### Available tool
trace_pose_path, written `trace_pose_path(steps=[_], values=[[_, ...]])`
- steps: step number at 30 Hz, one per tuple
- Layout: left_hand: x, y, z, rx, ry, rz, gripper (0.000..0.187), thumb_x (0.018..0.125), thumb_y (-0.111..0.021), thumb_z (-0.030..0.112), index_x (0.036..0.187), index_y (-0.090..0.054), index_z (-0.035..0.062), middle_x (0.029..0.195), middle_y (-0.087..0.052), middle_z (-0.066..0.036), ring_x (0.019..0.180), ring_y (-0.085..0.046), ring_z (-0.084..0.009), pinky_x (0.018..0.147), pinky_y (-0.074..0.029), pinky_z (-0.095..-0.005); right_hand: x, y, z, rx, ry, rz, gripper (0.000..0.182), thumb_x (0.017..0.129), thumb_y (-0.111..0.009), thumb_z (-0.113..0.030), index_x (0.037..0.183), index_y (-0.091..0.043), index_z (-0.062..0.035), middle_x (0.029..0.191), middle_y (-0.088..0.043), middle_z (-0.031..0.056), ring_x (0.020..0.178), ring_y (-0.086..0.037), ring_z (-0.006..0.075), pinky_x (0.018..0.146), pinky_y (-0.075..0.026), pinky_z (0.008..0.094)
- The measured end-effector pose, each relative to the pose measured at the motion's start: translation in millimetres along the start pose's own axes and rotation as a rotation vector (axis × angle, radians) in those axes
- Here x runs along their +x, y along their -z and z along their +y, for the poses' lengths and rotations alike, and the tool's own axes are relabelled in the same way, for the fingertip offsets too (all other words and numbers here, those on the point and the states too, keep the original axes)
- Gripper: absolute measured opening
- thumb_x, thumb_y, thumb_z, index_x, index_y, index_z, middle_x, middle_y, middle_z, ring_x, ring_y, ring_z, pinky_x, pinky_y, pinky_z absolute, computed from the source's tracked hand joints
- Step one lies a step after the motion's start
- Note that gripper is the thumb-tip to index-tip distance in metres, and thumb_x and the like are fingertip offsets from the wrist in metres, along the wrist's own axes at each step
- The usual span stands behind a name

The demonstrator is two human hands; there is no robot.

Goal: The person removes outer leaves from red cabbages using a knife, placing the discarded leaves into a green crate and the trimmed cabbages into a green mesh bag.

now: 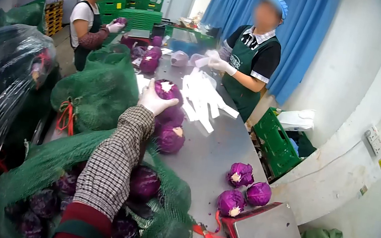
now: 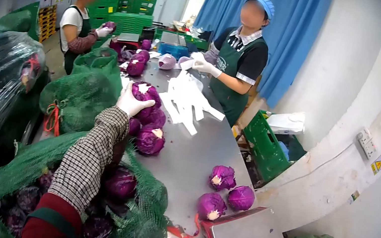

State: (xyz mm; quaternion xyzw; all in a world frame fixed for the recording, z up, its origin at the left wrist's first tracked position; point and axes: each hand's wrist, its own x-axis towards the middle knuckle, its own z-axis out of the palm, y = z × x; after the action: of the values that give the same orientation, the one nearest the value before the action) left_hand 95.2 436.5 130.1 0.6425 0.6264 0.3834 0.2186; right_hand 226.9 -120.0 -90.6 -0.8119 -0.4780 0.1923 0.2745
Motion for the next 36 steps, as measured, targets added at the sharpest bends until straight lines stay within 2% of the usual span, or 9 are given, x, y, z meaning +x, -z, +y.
trace_pose_path(steps=[4,14,15,16,22,24,28,33,36], values=[[20,-40,-27,0.11,0.149,-0.066,0.117,0.061,-0.083,0.053,0.15,-0.021,0.0082,0.148,-0.031,-0.025,0.138,-0.034,-0.0373,0.114,-0.032,-0.0425,3,11,-24,0.17,-0.135,0.026,0.034,0.093,-0.06,-0.021,0.121,-0.054,-0.0031,0.082,-0.063,0.0152,0.069,-0.062,0.0291,0.061,-0.049,0.0366],[-35,7,-22,0.08,-0.666,0.018,0.056,0.074,-0.074,0.037,0.114,-0.062,0.0,0.115,-0.059,-0.02,0.112,-0.056,-0.0357,0.099,-0.045,-0.0435,13,14,2,-0.053,0.256,-0.033,0.038,0.09,-0.062,-0.02,0.122,-0.054,-0.002,0.091,-0.065,0.018,0.077,-0.063,0.0342,0.068,-0.05,0.0402],[-50,25,-23,0.02,-0.704,-0.136,0.052,0.074,-0.073,0.036,0.109,-0.064,-0.0003,0.109,-0.061,-0.02,0.105,-0.059,-0.0354,0.094,-0.047,-0.0437,18,57,-56,0.015,-0.056,-0.207,0.046,0.088,-0.064,-0.02,0.129,-0.053,-0.0029,0.096,-0.066,0.0195,0.081,-0.065,0.0332,0.074,-0.051,0.0394],[-64,31,-34,0.143,-0.731,-0.094,0.05,0.075,-0.072,0.036,0.108,-0.065,-0.0007,0.104,-0.062,-0.018,0.099,-0.061,-0.0346,0.09,-0.049,-0.044,21,66,-61,-0.307,0.439,0.2,0.05,0.087,-0.067,-0.023,0.131,-0.053,-0.0032,0.099,-0.065,0.0205,0.087,-0.065,0.0296,0.08,-0.05,0.0375],[-149,118,-14,0.309,-0.766,-0.096,0.045,0.074,-0.067,0.043,0.101,-0.068,0.0072,0.1,-0.065,-0.016,0.094,-0.064,-0.0326,0.082,-0.053,-0.0437,-16,153,-209,0.465,0.378,-0.807,0.045,0.091,-0.059,-0.009,0.133,-0.05,0.0045,0.124,-0.061,0.0184,0.107,-0.062,0.0234,0.092,-0.048,0.0319],[-175,143,6,0.282,-0.897,-0.11,0.047,0.075,-0.066,0.039,0.113,-0.063,0.011,0.101,-0.065,-0.015,0.095,-0.064,-0.0319,0.083,-0.053,-0.0432,-27,158,-257,0.33,0.868,-0.917,0.08,0.092,-0.061,-0.043,0.146,-0.028,0.0069,0.129,-0.059,0.0209,0.118,-0.058,0.0295,0.107,-0.037,0.0421],[-180,147,11,0.338,-1.028,-0.141,0.057,0.069,-0.07,0.03,0.122,-0.058,0.0145,0.116,-0.062,-0.007,0.114,-0.058,-0.0251,0.109,-0.026,-0.054,-84,126,-279,0.671,0.933,-1.109,0.082,0.088,-0.069,-0.034,0.147,-0.027,0.0059,0.15,-0.036,0.0216,0.14,-0.034,0.0286,0.114,-0.024,0.0403],[-243,213,17,0.419,-1.058,-0.219,0.047,0.078,-0.066,0.038,0.105,-0.06,-0.0001,0.097,-0.063,-0.02,0.089,-0.063,-0.0358,0.076,-0.051,-0.0465,-89,156,-311,0.164,0.764,-1.437,0.059,0.091,-0.065,-0.019,0.138,-0.041,0.0075,0.14,-0.043,0.0283,0.137,-0.037,0.0367,0.111,-0.03,0.0422],[-273,191,-10,0.291,-1.099,-0.222,0.036,0.078,-0.065,0.028,0.101,-0.062,0.0,0.096,-0.063,-0.019,0.089,-0.062,-0.0375,0.08,-0.051,-0.0471,-108,148,-319,0.698,1.175,-1.238,0.048,0.09,-0.064,-0.012,0.132,-0.049,0.0063,0.125,-0.058,0.0233,0.116,-0.054,0.0343,0.099,-0.041,0.0415]])
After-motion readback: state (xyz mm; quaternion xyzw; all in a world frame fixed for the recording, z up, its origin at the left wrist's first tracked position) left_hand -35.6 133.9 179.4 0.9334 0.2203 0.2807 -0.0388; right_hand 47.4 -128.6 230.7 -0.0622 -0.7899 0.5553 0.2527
